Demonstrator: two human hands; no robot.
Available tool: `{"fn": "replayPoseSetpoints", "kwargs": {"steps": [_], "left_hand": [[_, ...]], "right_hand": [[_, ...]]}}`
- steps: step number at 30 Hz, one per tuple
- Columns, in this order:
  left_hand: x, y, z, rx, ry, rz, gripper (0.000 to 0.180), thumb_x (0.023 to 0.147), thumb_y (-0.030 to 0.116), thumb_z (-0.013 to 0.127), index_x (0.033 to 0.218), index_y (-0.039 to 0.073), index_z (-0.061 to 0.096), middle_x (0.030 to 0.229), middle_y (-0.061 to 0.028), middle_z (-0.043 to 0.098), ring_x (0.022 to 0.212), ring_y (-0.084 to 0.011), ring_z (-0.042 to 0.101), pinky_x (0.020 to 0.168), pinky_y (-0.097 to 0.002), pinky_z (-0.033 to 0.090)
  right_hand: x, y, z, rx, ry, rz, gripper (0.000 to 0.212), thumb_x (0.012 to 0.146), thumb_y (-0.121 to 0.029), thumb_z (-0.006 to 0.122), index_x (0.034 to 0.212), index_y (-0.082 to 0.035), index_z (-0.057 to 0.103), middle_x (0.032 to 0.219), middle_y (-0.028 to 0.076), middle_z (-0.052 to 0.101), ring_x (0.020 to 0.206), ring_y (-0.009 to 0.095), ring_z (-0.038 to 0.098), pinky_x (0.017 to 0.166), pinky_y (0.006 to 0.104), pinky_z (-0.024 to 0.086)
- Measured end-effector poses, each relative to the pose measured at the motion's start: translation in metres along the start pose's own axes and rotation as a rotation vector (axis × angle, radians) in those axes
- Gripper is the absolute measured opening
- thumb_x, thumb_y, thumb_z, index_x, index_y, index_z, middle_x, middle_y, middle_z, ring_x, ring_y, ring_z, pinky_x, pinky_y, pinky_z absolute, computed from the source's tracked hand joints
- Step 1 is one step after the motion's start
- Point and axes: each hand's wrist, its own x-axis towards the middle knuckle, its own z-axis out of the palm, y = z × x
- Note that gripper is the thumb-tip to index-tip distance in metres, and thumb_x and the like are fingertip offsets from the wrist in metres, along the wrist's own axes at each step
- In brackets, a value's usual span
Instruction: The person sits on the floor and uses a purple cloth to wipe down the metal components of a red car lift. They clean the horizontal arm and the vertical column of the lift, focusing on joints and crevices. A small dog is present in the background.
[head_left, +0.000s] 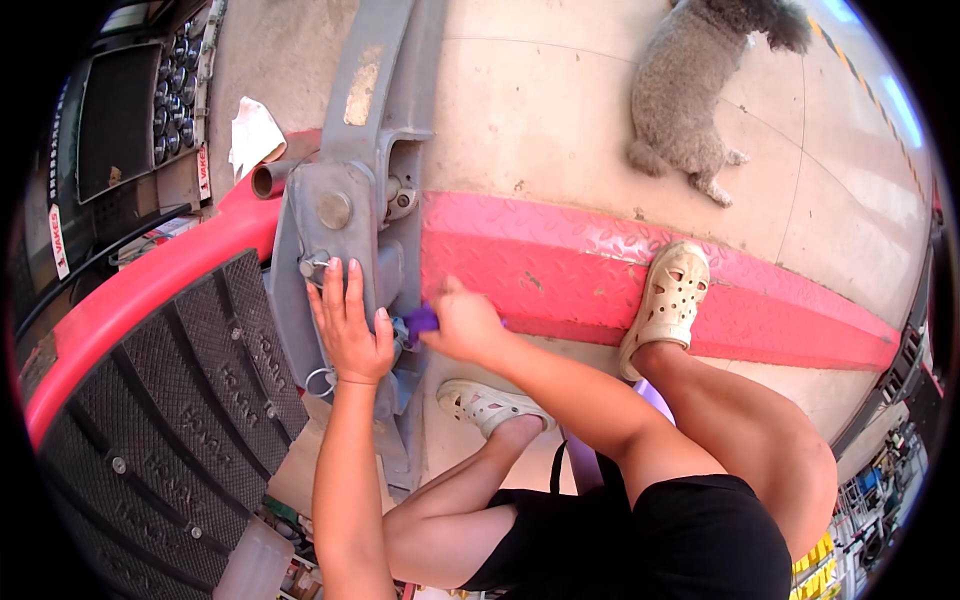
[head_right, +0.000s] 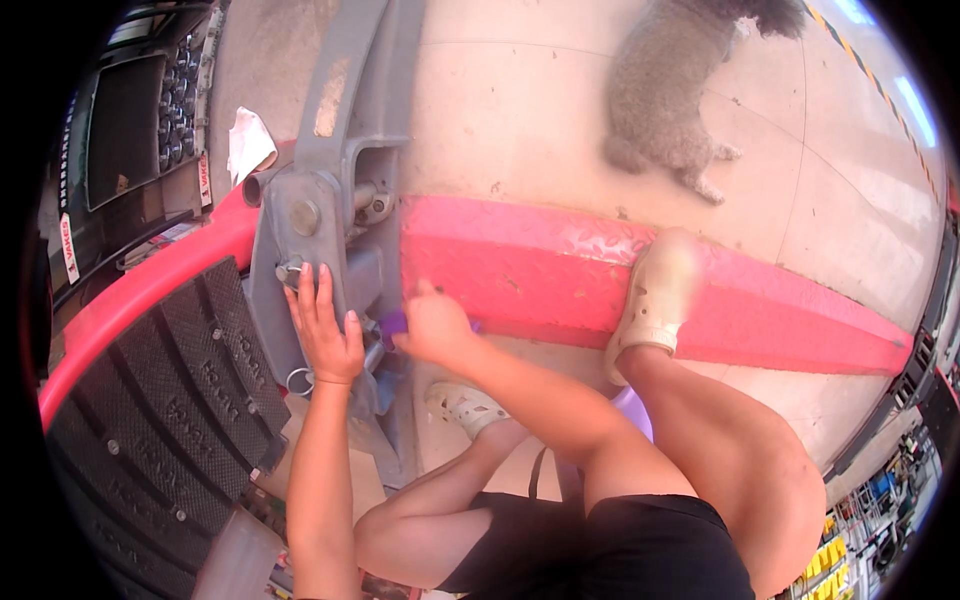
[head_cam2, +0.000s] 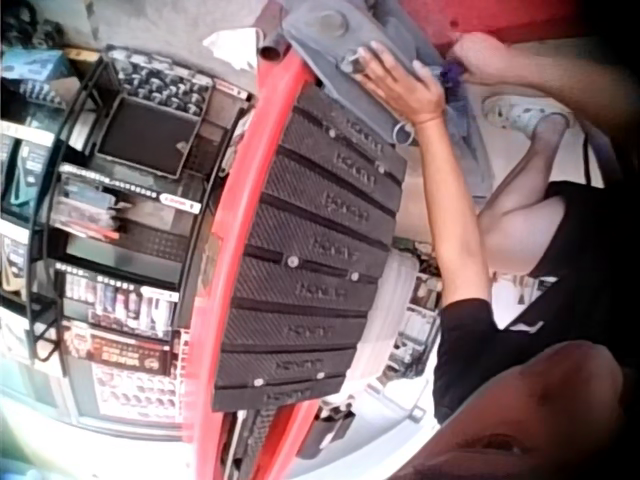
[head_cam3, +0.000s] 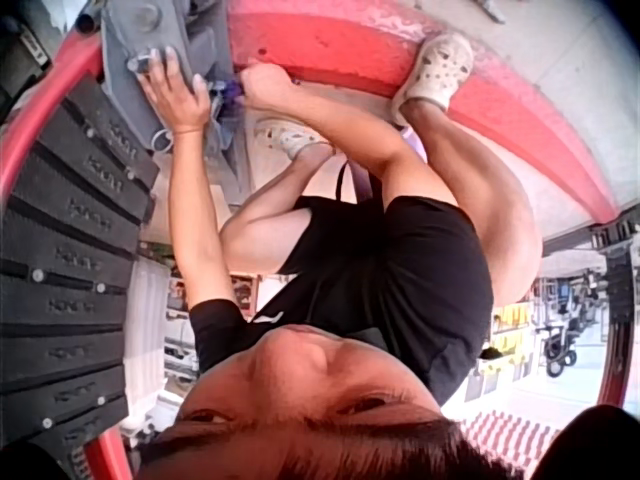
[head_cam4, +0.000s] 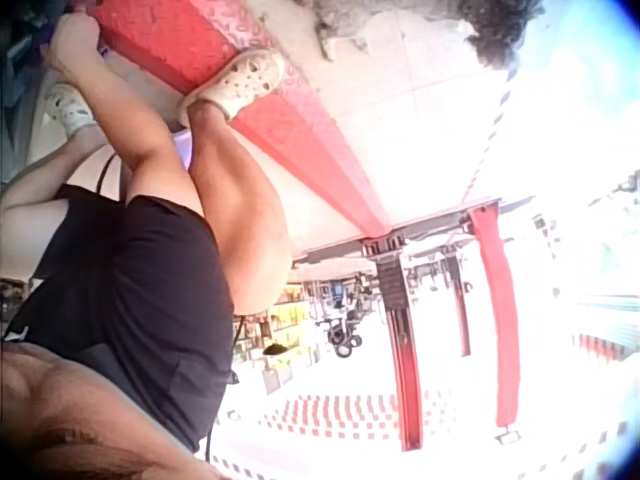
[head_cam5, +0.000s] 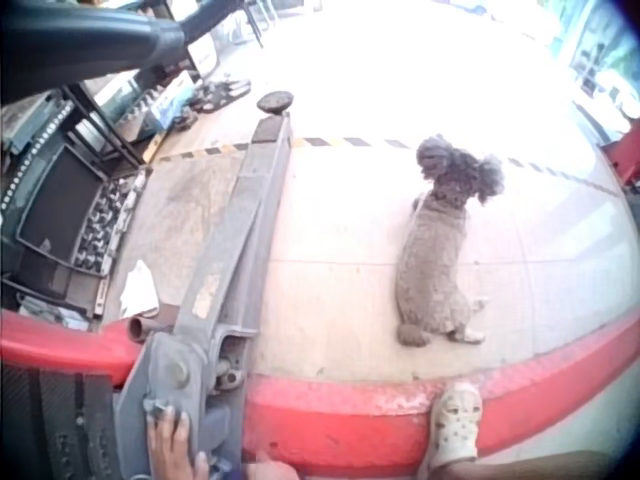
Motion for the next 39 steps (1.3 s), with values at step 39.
{"fn": "replayPoseSetpoints", "kwargs": {"steps": [39], "left_hand": [[0.0,0.008,-0.009,-0.086,0.023,-0.061,0.069,0.083,0.023,0.061,0.149,0.011,0.043,0.156,-0.0106,0.039,0.145,-0.0282,0.036,0.123,-0.0515,0.018]], "right_hand": [[0.09,0.013,-0.182,1.075,0.154,0.56,0.025,0.098,-0.032,0.057,0.111,-0.011,0.062,0.091,0.003,0.069,0.078,0.019,0.068,0.069,0.0421,0.056]]}}
